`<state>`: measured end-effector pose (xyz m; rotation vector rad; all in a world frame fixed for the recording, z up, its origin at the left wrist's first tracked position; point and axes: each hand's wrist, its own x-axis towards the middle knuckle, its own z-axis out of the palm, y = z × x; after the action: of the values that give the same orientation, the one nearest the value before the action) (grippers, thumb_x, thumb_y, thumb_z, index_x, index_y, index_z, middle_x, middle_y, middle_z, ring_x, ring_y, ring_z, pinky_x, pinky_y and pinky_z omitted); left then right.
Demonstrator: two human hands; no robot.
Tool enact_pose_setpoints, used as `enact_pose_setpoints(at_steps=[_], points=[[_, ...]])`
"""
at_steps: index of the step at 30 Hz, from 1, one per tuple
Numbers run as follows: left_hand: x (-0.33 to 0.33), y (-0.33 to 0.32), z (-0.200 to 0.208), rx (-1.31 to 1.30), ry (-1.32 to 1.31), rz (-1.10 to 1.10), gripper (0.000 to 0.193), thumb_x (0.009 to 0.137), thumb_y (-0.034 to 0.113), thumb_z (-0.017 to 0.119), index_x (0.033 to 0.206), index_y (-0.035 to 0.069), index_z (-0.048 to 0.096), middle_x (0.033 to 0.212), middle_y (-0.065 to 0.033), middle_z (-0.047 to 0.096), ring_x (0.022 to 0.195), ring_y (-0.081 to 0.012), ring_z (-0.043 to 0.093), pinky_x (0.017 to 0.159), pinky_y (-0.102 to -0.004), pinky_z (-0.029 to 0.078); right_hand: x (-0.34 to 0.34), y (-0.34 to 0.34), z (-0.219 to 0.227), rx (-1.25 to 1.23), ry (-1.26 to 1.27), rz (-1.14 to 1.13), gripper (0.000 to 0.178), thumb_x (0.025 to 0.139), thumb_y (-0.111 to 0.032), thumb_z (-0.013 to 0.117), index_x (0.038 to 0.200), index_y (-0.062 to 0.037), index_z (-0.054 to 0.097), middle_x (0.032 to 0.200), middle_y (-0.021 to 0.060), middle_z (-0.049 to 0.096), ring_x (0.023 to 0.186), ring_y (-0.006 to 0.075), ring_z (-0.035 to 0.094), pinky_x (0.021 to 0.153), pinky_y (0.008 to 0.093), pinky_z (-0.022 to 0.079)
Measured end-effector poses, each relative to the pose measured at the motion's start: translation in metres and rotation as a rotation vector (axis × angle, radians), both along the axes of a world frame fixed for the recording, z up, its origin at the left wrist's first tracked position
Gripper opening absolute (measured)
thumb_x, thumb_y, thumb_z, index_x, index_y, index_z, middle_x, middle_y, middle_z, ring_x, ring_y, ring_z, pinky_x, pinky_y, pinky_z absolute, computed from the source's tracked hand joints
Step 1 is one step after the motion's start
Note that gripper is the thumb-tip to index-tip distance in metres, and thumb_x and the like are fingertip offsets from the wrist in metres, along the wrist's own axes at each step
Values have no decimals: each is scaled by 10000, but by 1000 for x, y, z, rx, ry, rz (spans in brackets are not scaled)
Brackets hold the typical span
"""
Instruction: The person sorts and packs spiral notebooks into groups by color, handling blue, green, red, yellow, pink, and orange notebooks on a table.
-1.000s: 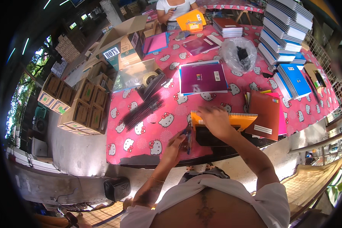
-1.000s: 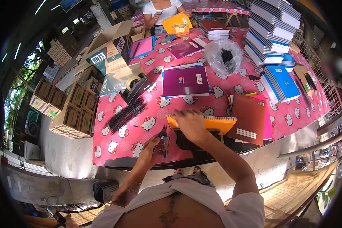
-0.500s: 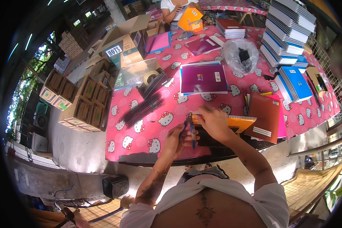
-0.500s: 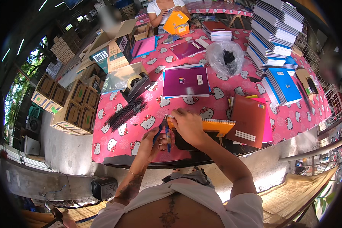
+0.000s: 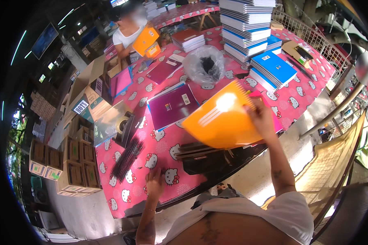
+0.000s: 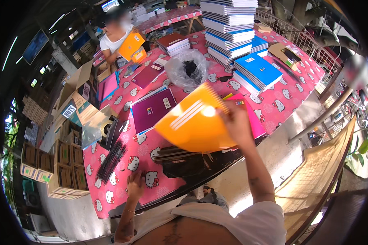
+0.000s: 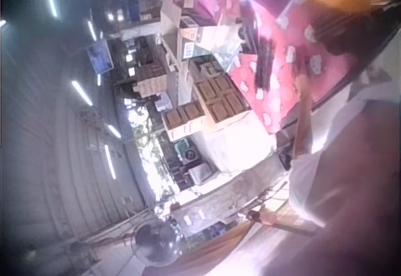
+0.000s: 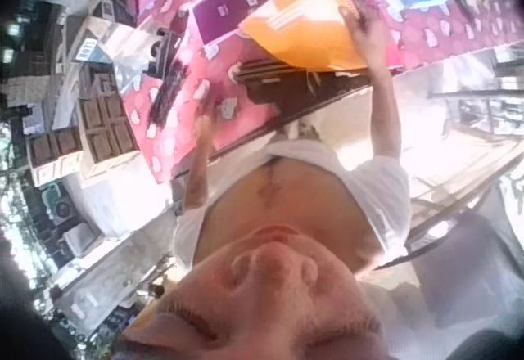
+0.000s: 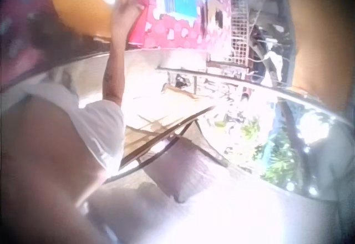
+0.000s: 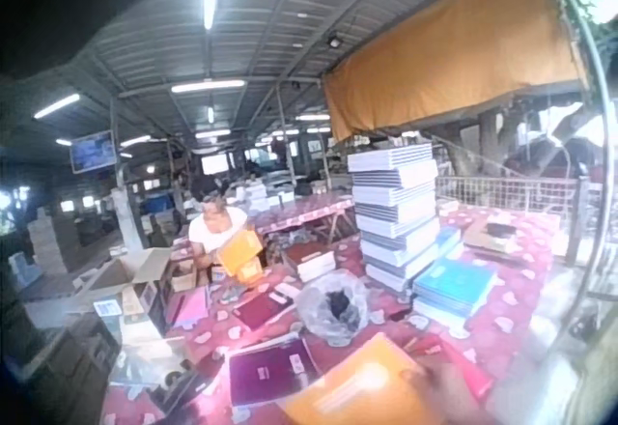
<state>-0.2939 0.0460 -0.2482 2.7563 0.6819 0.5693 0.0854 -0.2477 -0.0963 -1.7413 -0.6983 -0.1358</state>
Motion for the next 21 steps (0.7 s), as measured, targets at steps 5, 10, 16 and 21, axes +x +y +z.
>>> enact_pose_setpoints(at_steps=[5, 10, 16, 21], points=[[152, 45, 35, -56, -185, -275, 396, 877, 126, 673, 1262, 46, 628, 1270, -257, 584, 1143, -456, 579, 982, -510, 487, 129, -103, -89, -336, 247, -339, 416, 903, -280, 740, 1211, -15, 651, 960, 130, 696, 853, 192, 666, 737, 334, 528], [252, 81, 26, 411, -218, -456, 426, 885, 190, 694, 1283, 68, 605, 1232, -208, 615, 1065, -421, 636, 868, -468, 548, 100, -49, -114, -755, -278, -620, 551, 884, -302, 740, 1352, -66, 570, 1260, 172, 611, 1140, 339, 606, 936, 440, 504], [260, 114, 58, -64, -14, -410, 302, 934, 132, 617, 1223, 45, 608, 1096, -222, 673, 944, -419, 670, 779, -494, 565, 12, 48, -103, -25, 565, 287, 648, 946, -497, 644, 1428, -81, 520, 1383, 115, 570, 1250, 312, 558, 1068, 436, 433], [249, 63, 116, 5, -216, -610, 260, 933, 43, 577, 1190, 28, 614, 1077, -222, 689, 932, -406, 684, 757, -474, 580, 22, 107, -76, 439, 1492, 648, 771, 918, -627, 607, 1431, -61, 499, 1401, 127, 562, 1267, 305, 549, 1093, 461, 408]])
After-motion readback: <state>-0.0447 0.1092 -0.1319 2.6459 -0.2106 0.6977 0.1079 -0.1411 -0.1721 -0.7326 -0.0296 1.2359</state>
